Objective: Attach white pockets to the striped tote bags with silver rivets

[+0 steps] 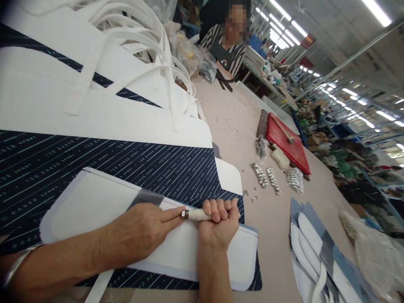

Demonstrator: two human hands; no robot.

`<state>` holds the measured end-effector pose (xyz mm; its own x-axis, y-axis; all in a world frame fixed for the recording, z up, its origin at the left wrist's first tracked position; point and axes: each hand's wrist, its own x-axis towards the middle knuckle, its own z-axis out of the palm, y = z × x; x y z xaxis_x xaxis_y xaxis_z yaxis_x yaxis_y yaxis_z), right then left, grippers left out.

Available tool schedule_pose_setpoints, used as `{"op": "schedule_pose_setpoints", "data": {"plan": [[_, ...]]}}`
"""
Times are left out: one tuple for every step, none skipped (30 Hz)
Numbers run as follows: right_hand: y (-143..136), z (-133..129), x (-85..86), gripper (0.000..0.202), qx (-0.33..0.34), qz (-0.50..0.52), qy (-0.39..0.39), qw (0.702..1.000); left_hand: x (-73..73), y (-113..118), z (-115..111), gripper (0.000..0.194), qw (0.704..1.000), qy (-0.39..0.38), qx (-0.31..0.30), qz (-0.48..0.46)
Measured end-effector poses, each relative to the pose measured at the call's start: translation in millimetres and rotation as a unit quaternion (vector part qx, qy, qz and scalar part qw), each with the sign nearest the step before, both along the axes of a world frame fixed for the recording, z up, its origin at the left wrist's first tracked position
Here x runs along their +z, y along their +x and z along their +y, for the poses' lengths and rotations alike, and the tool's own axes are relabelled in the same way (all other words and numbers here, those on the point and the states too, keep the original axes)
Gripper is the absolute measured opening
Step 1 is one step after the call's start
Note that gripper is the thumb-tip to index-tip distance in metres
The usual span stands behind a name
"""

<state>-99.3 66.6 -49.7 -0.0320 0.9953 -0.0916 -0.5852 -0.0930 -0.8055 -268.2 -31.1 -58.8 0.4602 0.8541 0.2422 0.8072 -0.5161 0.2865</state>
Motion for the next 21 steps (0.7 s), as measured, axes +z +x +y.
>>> {"op": "schedule_pose_setpoints", "data": {"plan": [[2.1, 0.6, 0.5, 0.040, 0.005, -0.002, 0.008, 1.000, -0.6, -0.1, -0.2, 0.038, 1.000, 0.002, -0.001, -0.001], [4.7, 1.2, 0.8, 0.040, 0.008, -0.002, 0.013, 1.000, -1.3, 0.1, -0.4, 0.040, 1.000, 0.004, -0.002, 0.000], [7.2, 1.7, 1.1, 0.039, 0.005, 0.002, 0.010, 1.000, -2.1, 0.4, -0.7, 0.041, 1.000, 0.004, -0.002, 0.002], [9.2, 1.9, 1.2, 0.038, -0.005, 0.012, -0.002, 1.000, -2.8, 0.9, -0.9, 0.042, 1.000, 0.002, -0.001, 0.004], [10.3, 2.0, 1.3, 0.037, -0.021, 0.027, -0.020, 0.999, -3.4, 1.4, -1.2, 0.042, 1.000, -0.001, 0.000, 0.007], [10.5, 1.9, 1.4, 0.035, -0.039, 0.044, -0.041, 0.997, -3.7, 1.9, -1.5, 0.043, 1.000, -0.003, 0.003, 0.010], [9.6, 1.5, 1.6, 0.034, -0.056, 0.061, -0.059, 0.995, -3.8, 2.3, -1.7, 0.043, 1.000, -0.004, 0.005, 0.013], [7.9, 1.1, 1.7, 0.034, -0.068, 0.074, -0.074, 0.992, -3.6, 2.5, -1.9, 0.043, 1.000, -0.003, 0.007, 0.016], [5.6, 0.6, 2.0, 0.033, -0.075, 0.084, -0.084, 0.990, -3.1, 2.5, -2.0, 0.043, 1.000, -0.001, 0.008, 0.017], [3.1, 0.2, 2.4, 0.033, -0.079, 0.090, -0.091, 0.989, -2.6, 2.3, -2.1, 0.042, 1.000, 0.001, 0.007, 0.018], [0.8, -0.2, 2.9, 0.034, -0.081, 0.095, -0.096, 0.988, -1.9, 2.0, -2.0, 0.042, 1.000, 0.002, 0.005, 0.017], [-1.2, -0.5, 3.4, 0.034, -0.083, 0.099, -0.101, 0.987, -1.3, 1.6, -1.9, 0.042, 1.000, 0.001, 0.003, 0.013], [-2.4, -0.7, 3.9, 0.034, -0.086, 0.102, -0.105, 0.985, -0.9, 1.3, -1.8, 0.041, 1.000, -0.001, 0.002, 0.009], [-2.8, -0.8, 4.2, 0.034, -0.089, 0.105, -0.108, 0.984, -0.6, 0.9, -1.6, 0.041, 1.000, -0.002, 0.001, 0.004], [-2.5, -0.7, 4.4, 0.034, -0.094, 0.108, -0.111, 0.984, -0.5, 0.7, -1.5, 0.040, 1.000, -0.002, 0.001, 0.000], [-1.4, -0.5, 4.4, 0.034, -0.095, 0.109, -0.111, 0.983, -0.6, 0.5, -1.4, 0.040, 1.000, -0.001, 0.003, -0.002], [0.2, -0.2, 4.1, 0.034, -0.095, 0.106, -0.109, 0.984, -0.7, 0.5, -1.4, 0.039, 1.000, 0.001, 0.004, -0.003], [2.0, 0.0, 3.7, 0.034, -0.093, 0.100, -0.103, 0.985, -1.0, 0.5, -1.5, 0.039, 1.000, 0.004, 0.005, -0.003], [3.7, 0.1, 3.3, 0.034, -0.089, 0.092, -0.095, 0.987, -1.1, 0.6, -1.6, 0.039, 1.000, 0.007, 0.006, -0.002], [5.1, 0.2, 2.8, 0.034, -0.083, 0.082, -0.085, 0.989, -1.3, 0.7, -1.8, 0.039, 1.000, 0.010, 0.006, -0.001], [6.0, 0.2, 2.3, 0.035, -0.078, 0.072, -0.076, 0.991, -1.3, 0.8, -2.0, 0.040, 1.000, 0.012, 0.006, 0.001]]}}
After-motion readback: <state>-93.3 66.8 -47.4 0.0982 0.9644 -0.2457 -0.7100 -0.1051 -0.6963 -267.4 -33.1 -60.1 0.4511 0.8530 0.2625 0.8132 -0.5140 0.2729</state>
